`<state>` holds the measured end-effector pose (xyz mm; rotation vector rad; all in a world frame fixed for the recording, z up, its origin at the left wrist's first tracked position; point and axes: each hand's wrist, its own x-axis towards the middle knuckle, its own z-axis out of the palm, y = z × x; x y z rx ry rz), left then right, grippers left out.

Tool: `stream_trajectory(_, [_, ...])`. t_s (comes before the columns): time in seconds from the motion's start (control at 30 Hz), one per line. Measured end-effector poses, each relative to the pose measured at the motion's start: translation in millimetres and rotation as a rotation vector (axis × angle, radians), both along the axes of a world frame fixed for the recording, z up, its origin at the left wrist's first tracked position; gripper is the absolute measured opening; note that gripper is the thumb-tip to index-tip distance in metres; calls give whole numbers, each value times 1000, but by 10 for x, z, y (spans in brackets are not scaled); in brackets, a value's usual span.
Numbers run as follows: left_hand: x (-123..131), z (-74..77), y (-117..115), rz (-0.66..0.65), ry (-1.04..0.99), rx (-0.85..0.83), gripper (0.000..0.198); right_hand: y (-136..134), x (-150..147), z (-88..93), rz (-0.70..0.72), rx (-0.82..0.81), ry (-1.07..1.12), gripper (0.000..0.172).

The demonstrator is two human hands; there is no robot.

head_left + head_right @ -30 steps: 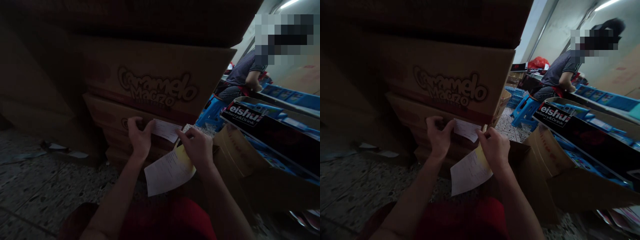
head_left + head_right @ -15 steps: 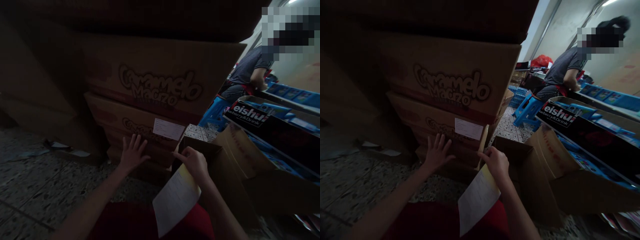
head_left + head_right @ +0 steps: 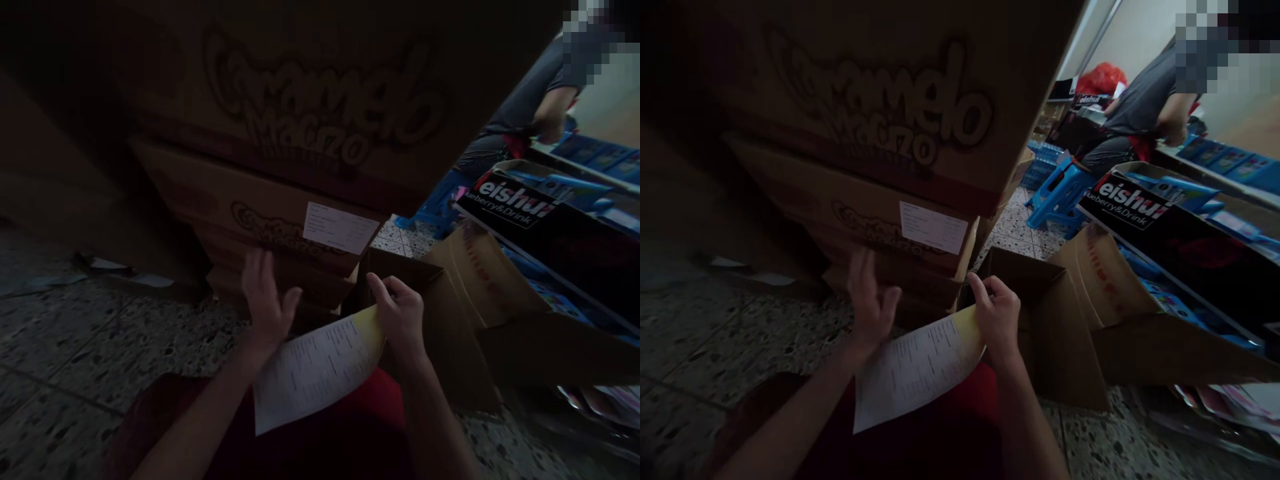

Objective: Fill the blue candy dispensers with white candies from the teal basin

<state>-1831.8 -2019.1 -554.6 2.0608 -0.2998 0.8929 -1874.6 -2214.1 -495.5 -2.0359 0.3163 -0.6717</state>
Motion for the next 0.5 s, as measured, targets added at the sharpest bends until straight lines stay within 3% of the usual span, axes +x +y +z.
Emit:
stream_trajectory(0.13, [-489, -92, -191, -410, 281, 179, 44, 137, 65, -130, 8, 32, 19, 43])
stream_trajectory(0.2, [-541, -152, -278, -419, 289, 163, 32, 186, 105, -207, 11, 69, 40, 44])
stream_trajectory(0.37, [-505, -350, -249, -368, 113, 123, 32, 202, 152, -403, 28, 185, 105, 45])
stream_trajectory(0.5, [-539, -283, -133, -520, 433, -183, 24, 202, 134, -470, 39, 259, 151, 46])
